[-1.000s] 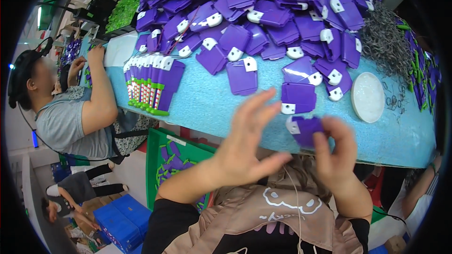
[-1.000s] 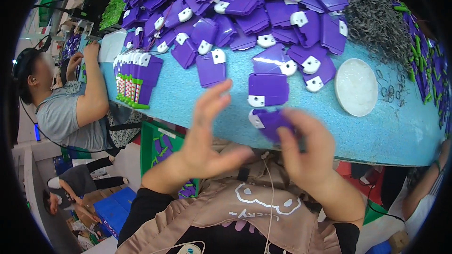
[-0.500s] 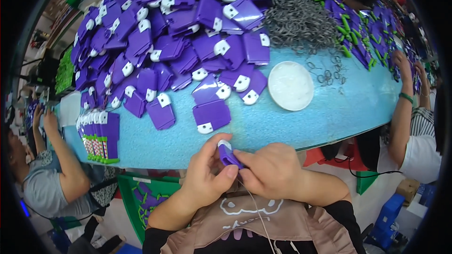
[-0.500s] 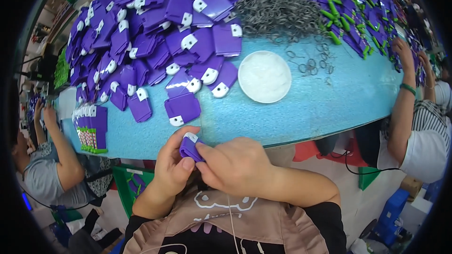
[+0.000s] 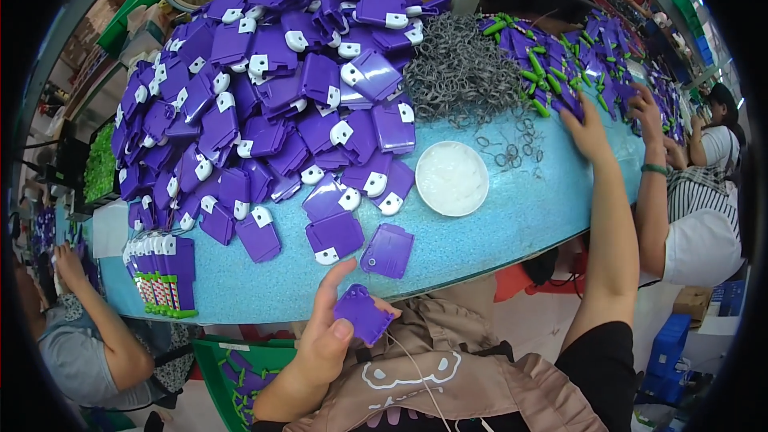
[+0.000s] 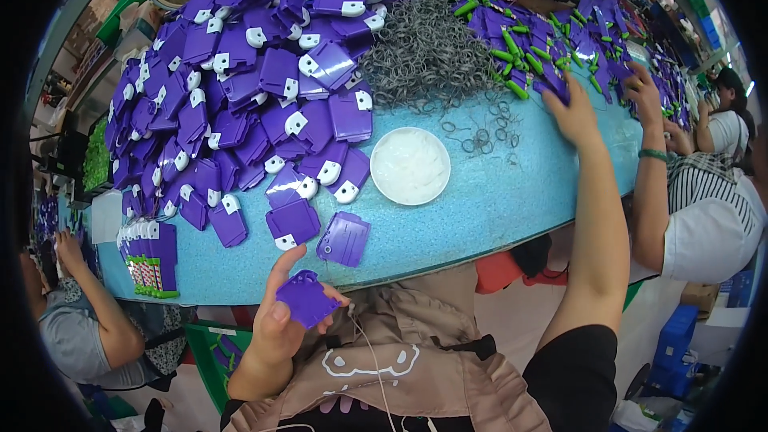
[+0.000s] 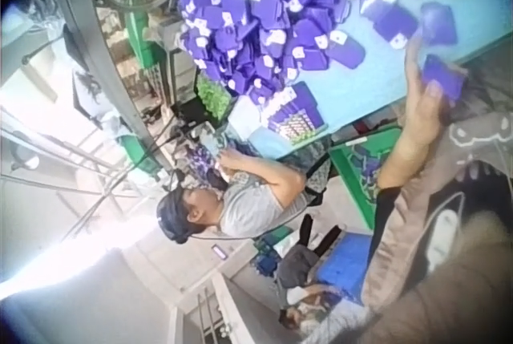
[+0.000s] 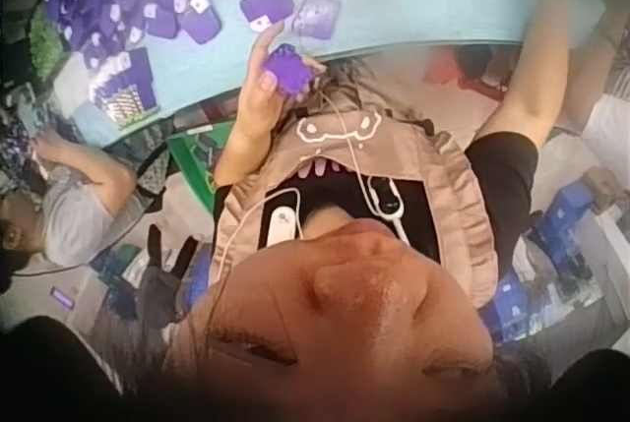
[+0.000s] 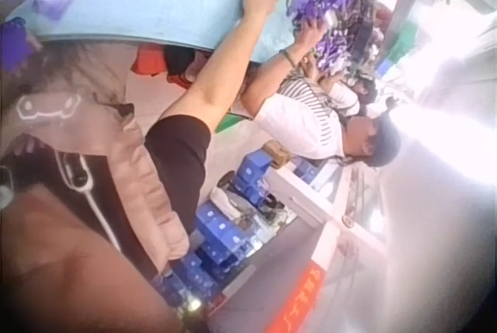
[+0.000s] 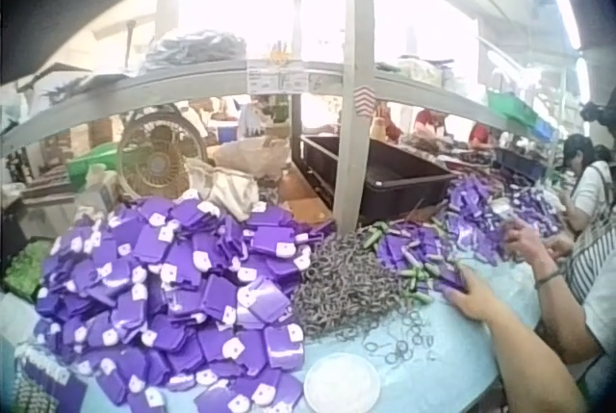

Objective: The person assembles toy components by hand, inserting internal mechanism parts and strings into plastic housing pieces and snapping the casings together.

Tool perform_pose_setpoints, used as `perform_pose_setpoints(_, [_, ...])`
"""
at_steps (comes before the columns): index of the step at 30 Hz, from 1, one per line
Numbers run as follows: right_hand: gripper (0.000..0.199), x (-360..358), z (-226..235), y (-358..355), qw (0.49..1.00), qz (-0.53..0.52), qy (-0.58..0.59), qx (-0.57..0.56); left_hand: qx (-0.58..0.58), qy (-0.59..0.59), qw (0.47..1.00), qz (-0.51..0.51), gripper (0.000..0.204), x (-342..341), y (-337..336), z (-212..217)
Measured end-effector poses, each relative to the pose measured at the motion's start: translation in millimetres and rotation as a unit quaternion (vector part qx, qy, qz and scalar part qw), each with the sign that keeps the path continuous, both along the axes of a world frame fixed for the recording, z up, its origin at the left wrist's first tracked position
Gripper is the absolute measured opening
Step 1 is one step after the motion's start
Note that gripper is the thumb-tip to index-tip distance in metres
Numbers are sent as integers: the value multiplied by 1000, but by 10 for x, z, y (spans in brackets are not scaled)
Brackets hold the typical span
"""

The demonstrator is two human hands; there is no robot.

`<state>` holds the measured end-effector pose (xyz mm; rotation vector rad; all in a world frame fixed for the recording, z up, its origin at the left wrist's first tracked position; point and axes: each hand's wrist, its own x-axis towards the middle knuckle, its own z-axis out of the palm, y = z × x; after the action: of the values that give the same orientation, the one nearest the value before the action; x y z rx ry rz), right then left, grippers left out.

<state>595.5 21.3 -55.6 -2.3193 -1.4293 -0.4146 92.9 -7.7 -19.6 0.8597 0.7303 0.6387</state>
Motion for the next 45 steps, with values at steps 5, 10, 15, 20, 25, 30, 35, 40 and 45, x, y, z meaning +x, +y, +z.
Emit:
perform_pose_setpoints(5, [31,-877,86,-412,997,10,-55,-47,-19,-53,997,-56,82,-85,6,-38])
perform_pose_setpoints(10, [35,-935,23,-737,998,-3,-1,64,-70,-136,983,-100,76,7,56,35])
perform_pose_setpoints(15, [32,-926,-36,-954,796,-17,477,372,-128,-187,970,-82,62,114,49,78])
perform_pose_setpoints(20, [26,-1953,475,-833,646,248,605,393,-132,-129,967,-174,36,30,73,-53])
perform_pose_setpoints(25, [49,-3011,343,-954,654,397,634,108,97,-93,990,47,39,348,-68,224])
perform_pose_setpoints(30, [36,-3052,219,-697,612,572,545,-13,-5,-80,997,22,38,67,-16,165])
perform_pose_setpoints(35, [27,-3200,417,-500,738,514,435,47,-220,-221,898,-311,34,-39,48,189])
perform_pose_setpoints(40, [27,-3217,562,-383,745,613,260,43,-251,-240,861,-373,31,-42,-4,269])
perform_pose_setpoints(45, [21,-3062,405,-156,895,393,200,68,215,-117,934,-262,27,-13,-22,200])
